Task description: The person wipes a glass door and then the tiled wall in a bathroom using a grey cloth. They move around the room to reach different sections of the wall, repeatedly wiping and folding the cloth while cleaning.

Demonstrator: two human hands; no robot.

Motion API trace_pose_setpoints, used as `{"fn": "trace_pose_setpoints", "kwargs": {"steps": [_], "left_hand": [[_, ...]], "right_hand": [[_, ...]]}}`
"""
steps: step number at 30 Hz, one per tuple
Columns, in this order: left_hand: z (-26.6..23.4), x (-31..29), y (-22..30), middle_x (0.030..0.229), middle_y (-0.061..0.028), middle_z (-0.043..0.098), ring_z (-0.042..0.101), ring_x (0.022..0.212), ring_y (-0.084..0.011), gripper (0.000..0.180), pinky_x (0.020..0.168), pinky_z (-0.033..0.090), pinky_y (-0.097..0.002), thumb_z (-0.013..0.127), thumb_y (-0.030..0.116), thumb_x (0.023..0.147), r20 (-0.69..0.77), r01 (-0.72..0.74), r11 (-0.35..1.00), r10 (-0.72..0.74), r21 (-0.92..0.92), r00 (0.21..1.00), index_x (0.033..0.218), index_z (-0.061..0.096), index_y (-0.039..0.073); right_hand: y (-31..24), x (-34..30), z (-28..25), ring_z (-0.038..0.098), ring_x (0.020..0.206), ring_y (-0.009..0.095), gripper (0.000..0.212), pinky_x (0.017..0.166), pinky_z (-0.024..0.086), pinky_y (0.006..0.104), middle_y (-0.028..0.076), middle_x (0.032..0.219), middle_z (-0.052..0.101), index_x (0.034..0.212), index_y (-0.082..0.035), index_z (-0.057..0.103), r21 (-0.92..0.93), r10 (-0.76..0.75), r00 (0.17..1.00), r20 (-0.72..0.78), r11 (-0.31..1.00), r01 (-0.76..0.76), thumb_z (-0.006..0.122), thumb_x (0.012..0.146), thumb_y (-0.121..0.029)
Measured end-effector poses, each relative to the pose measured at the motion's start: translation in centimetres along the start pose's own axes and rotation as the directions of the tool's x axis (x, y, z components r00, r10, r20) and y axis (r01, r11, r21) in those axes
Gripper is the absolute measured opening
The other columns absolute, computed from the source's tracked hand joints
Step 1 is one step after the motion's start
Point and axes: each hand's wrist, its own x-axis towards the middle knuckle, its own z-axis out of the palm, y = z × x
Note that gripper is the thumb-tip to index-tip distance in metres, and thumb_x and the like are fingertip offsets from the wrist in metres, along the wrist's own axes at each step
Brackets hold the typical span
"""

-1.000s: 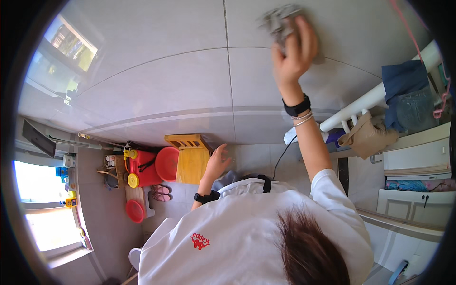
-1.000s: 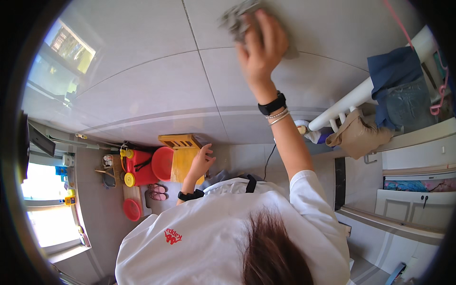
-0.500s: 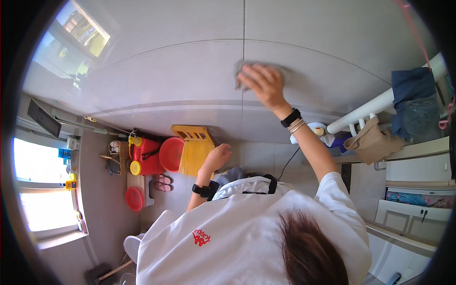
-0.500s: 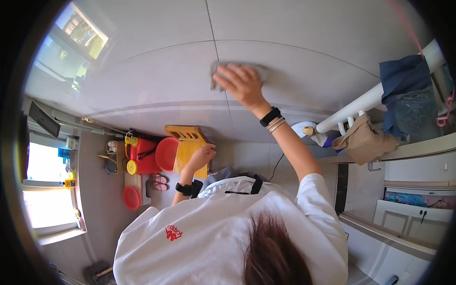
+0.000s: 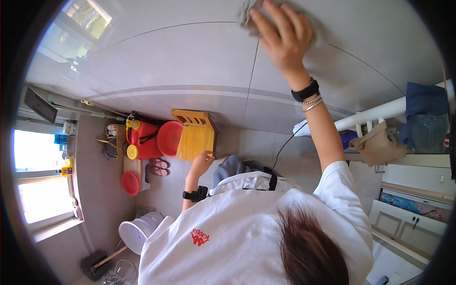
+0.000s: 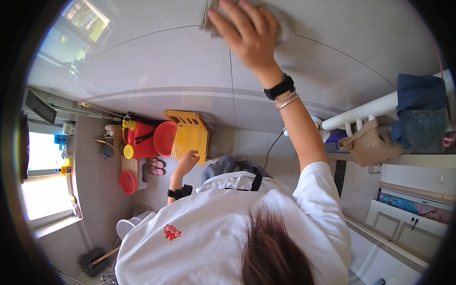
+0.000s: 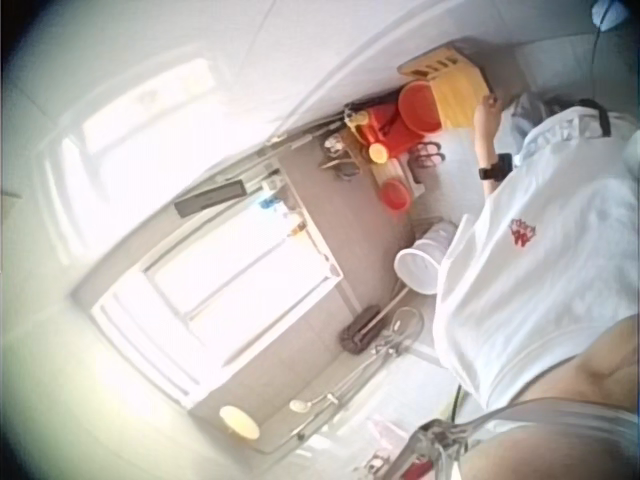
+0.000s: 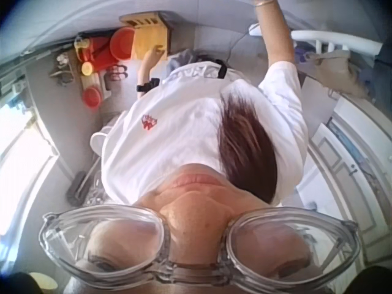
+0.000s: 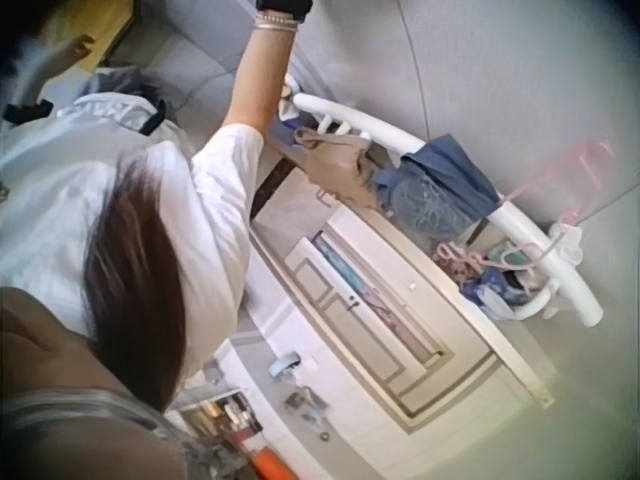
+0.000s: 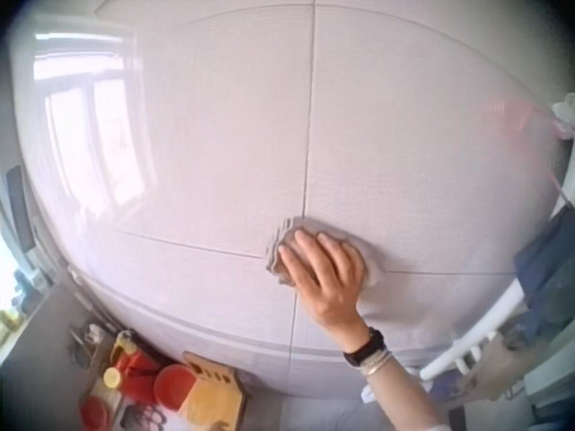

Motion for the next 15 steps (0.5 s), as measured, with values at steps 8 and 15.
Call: {"fn": "trace_pose_setpoints", "kwargs": {"steps": [8, 15], "left_hand": [[-0.2, -0.5, -0.2, 0.088, -0.0175, 0.066, 0.065, 0.079, -0.0297, 0.03, 0.07, 0.05, -0.0359, 0.059, 0.019, 0.085, -0.078, -0.002, 0.998, -0.003, -0.062, 0.997, 0.11, 0.056, 0.002], [-0.3, -1.1, -0.2, 0.087, -0.0168, 0.066, 0.065, 0.078, -0.0302, 0.029, 0.071, 0.05, -0.0367, 0.059, 0.018, 0.085, -0.1, -0.03, 0.998, 0.024, -0.053, 0.995, 0.108, 0.056, 0.001]], "right_hand": [[-3.2, -18.3, -1.5, 0.045, 0.115, 0.013, 0.038, 0.098, 0.032, 0.0317, -0.008, 0.127, 0.051, 0.123, -0.028, 0.055, 0.126, -0.233, 0.863, 0.449, 0.972, 0.197, 0.056, 0.085, -0.025], [-5.6, -26.6, -4.5, 0.05, 0.108, 0.016, 0.033, 0.092, 0.038, 0.0329, -0.004, 0.122, 0.054, 0.112, -0.021, 0.061, 0.469, -0.236, 0.702, 0.672, 0.869, -0.157, 0.058, 0.079, -0.014]]}}
